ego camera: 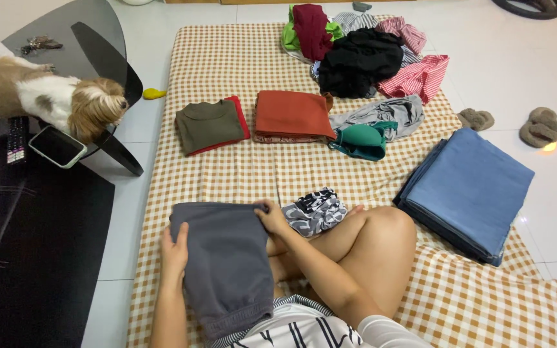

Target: The person folds clothes by hand, including a red garment, a brown pair of shorts, a green top, a floral garment, and a gray pair of shorts, placing them in a row on a bed.

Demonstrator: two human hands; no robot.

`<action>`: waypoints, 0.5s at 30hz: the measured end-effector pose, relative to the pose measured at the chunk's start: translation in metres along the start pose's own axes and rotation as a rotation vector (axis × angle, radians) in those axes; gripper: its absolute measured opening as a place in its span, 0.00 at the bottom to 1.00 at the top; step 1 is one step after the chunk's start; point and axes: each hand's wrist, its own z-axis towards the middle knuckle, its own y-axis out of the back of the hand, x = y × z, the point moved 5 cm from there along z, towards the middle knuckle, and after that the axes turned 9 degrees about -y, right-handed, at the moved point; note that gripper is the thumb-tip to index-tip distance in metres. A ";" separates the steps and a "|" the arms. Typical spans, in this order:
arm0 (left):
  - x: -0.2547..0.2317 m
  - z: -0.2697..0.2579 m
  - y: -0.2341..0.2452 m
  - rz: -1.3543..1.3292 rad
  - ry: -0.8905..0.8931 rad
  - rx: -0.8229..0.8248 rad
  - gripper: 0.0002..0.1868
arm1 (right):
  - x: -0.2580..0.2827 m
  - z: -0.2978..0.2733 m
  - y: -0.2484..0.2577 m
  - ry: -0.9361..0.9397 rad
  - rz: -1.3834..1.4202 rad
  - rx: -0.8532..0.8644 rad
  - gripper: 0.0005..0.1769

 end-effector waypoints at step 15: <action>0.063 -0.056 0.035 0.095 0.272 0.179 0.51 | -0.037 -0.068 0.002 -0.381 0.307 0.148 0.23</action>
